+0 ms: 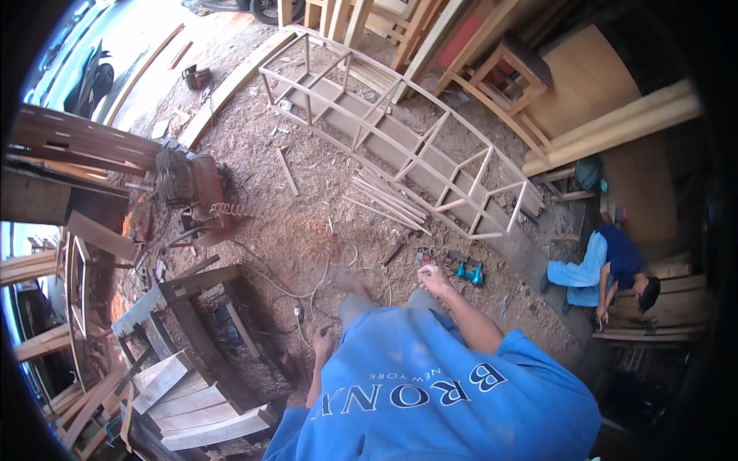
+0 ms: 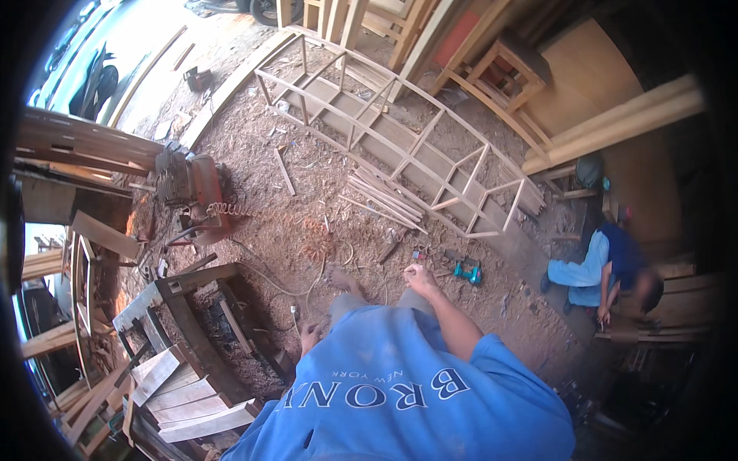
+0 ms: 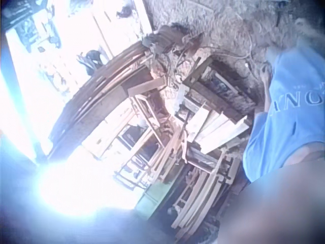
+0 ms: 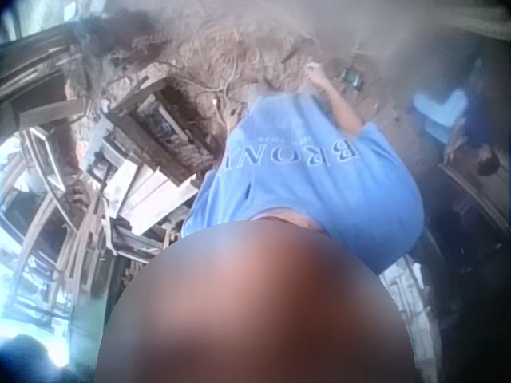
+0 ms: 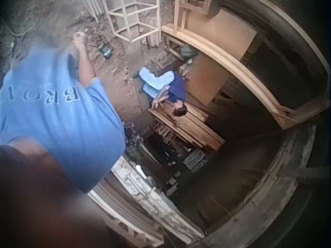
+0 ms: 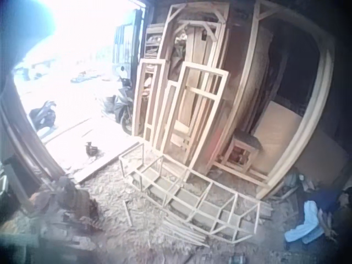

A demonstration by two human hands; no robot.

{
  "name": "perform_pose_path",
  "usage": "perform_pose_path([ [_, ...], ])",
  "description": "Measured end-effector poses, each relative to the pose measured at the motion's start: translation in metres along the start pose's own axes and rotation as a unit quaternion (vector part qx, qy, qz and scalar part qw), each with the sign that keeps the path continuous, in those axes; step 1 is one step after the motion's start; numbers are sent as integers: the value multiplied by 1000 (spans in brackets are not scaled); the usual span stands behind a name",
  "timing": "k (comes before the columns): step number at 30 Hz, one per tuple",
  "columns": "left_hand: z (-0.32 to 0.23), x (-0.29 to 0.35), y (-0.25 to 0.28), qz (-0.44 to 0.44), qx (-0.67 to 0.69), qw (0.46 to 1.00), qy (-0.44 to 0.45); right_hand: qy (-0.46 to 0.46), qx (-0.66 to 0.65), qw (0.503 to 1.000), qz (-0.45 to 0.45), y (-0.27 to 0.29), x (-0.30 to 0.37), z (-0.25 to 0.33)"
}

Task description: The person retrieves a nail gun and staples, then sits on the floor to assemble a wooden frame. They place thin wooden slats into the frame and secure them using the nail gun.

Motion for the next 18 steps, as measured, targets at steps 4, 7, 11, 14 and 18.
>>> perform_pose_path([
  [4,6,-12,-51,72,-124,988,-57,-73,-131,988,-21,17,36,-99],
  [7,8,-3,-68,41,-30,998,-28,-135,-143,980,-31,27,76,-183],
  [11,2,27,-91,-13,124,992,-1,-120,-76,987,-78,53,132,-276],
  [14,5,48,-132,34,49,998,24,-154,-254,950,-94,73,170,-340],
  [18,8,61,-181,23,-300,953,-36,-238,-248,932,-116,95,210,-408],
])
Point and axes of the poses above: each hand's wrist, its own x-axis away from the middle knuckle, its own y-axis out of the back of the hand, z = x × y, the point moved 3 cm from there along -x, towards the middle knuckle, and after that the axes turned 13 degrees about z, right-handed, at the moved point
